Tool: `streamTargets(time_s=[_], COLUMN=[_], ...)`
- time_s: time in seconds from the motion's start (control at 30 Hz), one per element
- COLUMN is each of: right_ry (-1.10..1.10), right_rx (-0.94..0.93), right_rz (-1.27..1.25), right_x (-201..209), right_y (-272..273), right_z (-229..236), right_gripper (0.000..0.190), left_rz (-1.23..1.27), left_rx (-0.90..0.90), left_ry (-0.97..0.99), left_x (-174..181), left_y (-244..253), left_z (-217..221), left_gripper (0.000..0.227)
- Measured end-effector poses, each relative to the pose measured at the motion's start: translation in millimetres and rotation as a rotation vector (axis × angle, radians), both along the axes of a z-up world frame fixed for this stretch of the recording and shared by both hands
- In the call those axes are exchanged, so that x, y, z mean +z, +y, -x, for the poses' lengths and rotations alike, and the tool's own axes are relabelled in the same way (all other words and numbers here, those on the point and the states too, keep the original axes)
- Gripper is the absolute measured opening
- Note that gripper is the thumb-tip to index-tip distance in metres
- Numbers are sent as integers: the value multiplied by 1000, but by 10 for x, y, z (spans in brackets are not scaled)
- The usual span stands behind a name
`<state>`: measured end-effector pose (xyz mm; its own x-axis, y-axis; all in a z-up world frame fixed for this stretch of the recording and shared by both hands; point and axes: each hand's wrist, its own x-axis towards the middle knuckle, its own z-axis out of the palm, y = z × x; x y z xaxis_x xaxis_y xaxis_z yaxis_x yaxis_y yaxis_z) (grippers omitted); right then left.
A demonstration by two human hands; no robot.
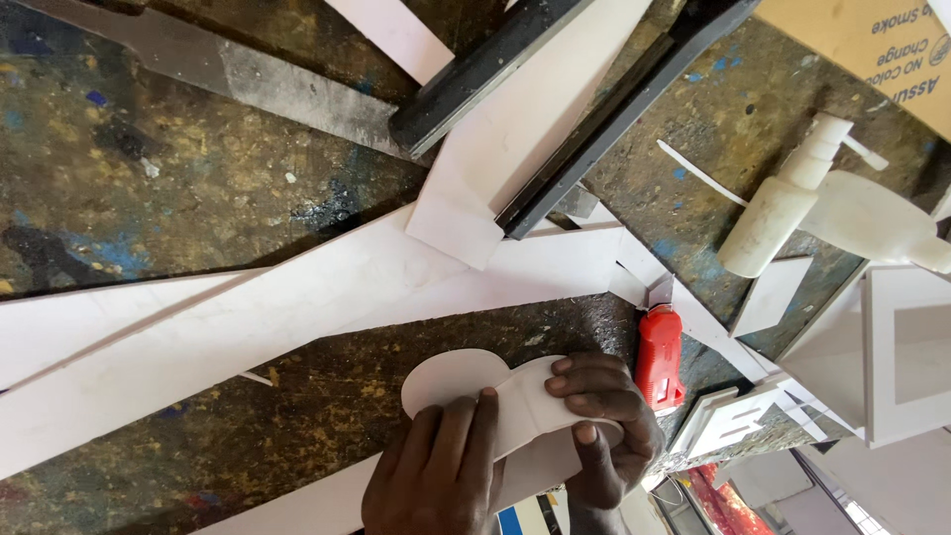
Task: The person uses a soldering iron to heat the edges of a white curved wooden piece and then presses it against a larger white wooden frame on the workbench. The person repeats this heating and pressing process on different sections of the curved piece to join it to the frame.
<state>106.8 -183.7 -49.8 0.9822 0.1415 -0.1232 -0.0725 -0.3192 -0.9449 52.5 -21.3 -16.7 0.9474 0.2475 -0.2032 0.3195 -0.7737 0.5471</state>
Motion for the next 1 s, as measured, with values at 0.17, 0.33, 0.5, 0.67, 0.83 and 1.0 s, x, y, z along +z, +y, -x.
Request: streamTargets(time_s=[0.17, 0.33, 0.5, 0.67, 0.83, 1.0], right_ry=[-38, -21, 8, -8, -7, -25], right_rx=[12, 16, -15, 28, 14, 18], right_rz=[25, 13, 28, 55, 41, 35], right_x=[-19, 0, 34, 26, 22, 8], right_y=[-13, 13, 33, 11, 19, 12], right_z=[7, -10, -3, -23, -10, -13], right_gripper=[25, 26, 26, 28, 27, 30], left_rz=[3, 13, 19, -10, -6, 52], left_rx=[-1, -79, -132, -133, -90, -21], left_ry=[35, 54, 46, 15, -27, 10], left_x=[-24, -11, -58, -34, -40, -26], left_y=[-61, -11, 2, 8, 51, 43], left_z=[51, 20, 71, 22, -36, -70], left_gripper=[16, 23, 19, 18, 23, 20])
